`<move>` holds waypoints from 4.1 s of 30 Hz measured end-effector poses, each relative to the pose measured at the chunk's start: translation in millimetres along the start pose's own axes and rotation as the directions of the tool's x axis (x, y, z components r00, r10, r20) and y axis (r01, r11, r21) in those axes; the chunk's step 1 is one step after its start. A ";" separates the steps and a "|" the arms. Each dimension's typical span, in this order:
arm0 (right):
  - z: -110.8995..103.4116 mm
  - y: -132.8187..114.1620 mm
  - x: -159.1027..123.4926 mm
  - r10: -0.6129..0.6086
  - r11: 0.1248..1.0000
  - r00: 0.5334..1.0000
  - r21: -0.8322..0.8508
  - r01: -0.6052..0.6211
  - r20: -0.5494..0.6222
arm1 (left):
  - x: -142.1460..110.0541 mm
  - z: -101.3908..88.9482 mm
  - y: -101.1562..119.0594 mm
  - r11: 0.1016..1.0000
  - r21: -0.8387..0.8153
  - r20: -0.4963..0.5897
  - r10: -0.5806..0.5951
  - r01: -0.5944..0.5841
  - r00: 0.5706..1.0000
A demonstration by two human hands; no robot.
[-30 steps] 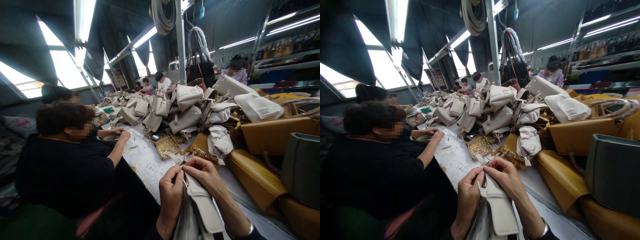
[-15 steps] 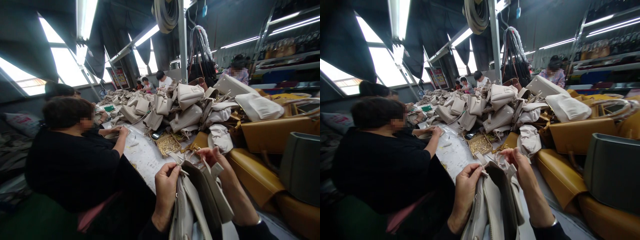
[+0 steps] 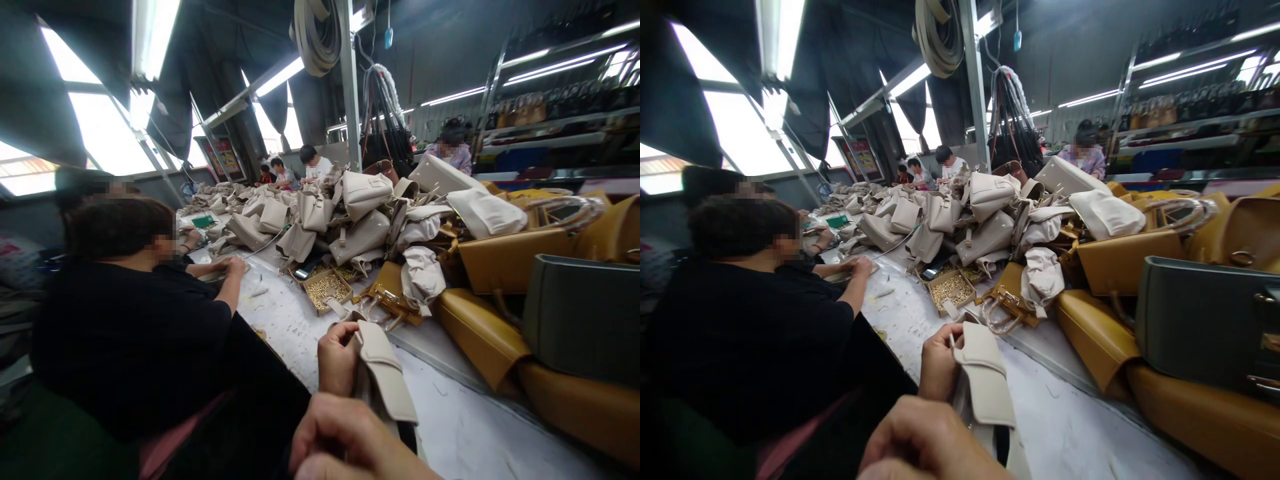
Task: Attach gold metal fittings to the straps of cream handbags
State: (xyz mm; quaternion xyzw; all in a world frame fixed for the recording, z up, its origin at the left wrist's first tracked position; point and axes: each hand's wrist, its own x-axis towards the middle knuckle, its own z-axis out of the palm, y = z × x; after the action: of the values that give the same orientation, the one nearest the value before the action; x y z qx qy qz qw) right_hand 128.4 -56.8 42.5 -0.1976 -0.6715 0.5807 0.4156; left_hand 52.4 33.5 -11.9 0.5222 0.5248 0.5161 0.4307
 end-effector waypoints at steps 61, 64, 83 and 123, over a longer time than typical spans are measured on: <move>-105.7 78.4 -8.7 -0.037 0.749 0.889 -0.602 -0.278 -0.456 | 68.4 -0.2 -3.0 0.917 0.338 0.393 0.066 -0.211 0.917; -105.4 79.5 -7.6 -0.036 0.758 0.901 -0.600 -0.257 -0.432 | 57.8 2.7 0.2 0.852 0.475 0.300 0.076 -0.219 0.951; -112.2 84.4 -10.7 -0.058 0.746 0.870 -0.601 -0.288 -0.489 | 52.3 -15.2 16.5 0.148 0.803 0.559 0.150 -0.577 0.816; -112.8 90.5 -8.6 -0.084 0.776 0.915 -0.602 -0.189 -0.395 | 62.0 -35.0 5.3 0.560 0.571 0.530 0.307 -0.600 0.790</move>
State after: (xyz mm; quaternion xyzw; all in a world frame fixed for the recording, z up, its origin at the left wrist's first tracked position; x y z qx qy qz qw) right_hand 202.6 28.7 -48.1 -0.4583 -0.7207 0.2815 0.4374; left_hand 13.1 91.4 2.1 0.8532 0.4346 0.2561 0.1323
